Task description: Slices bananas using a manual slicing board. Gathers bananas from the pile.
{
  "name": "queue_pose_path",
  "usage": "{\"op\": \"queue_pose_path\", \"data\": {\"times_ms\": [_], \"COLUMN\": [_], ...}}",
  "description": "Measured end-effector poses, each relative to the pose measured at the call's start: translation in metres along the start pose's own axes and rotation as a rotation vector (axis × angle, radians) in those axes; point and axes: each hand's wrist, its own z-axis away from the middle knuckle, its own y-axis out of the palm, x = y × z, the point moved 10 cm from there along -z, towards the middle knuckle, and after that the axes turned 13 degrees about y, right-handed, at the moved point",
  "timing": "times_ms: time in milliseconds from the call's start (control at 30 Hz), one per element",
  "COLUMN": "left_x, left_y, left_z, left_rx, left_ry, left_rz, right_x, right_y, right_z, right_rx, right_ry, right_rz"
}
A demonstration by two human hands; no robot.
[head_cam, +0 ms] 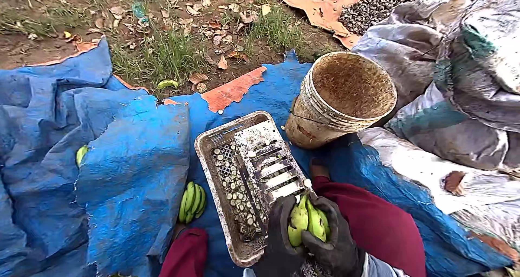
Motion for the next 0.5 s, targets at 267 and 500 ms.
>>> {"op": "queue_pose_path", "data": {"times_ms": [267, 500], "left_x": [0.12, 0.004], "left_y": [-0.061, -0.026], "left_z": [-0.108, 0.007], "left_rx": [0.148, 0.121], "left_ry": [-0.531, -0.009], "left_rz": [-0.333, -0.304], "right_x": [-0.022, -0.005], "right_y": [0.066, 0.02], "right_z": [-0.161, 0.003], "right_rx": [0.071, 0.022], "right_ry": [0.352, 0.118], "right_rz": [0.215, -0.061]}}
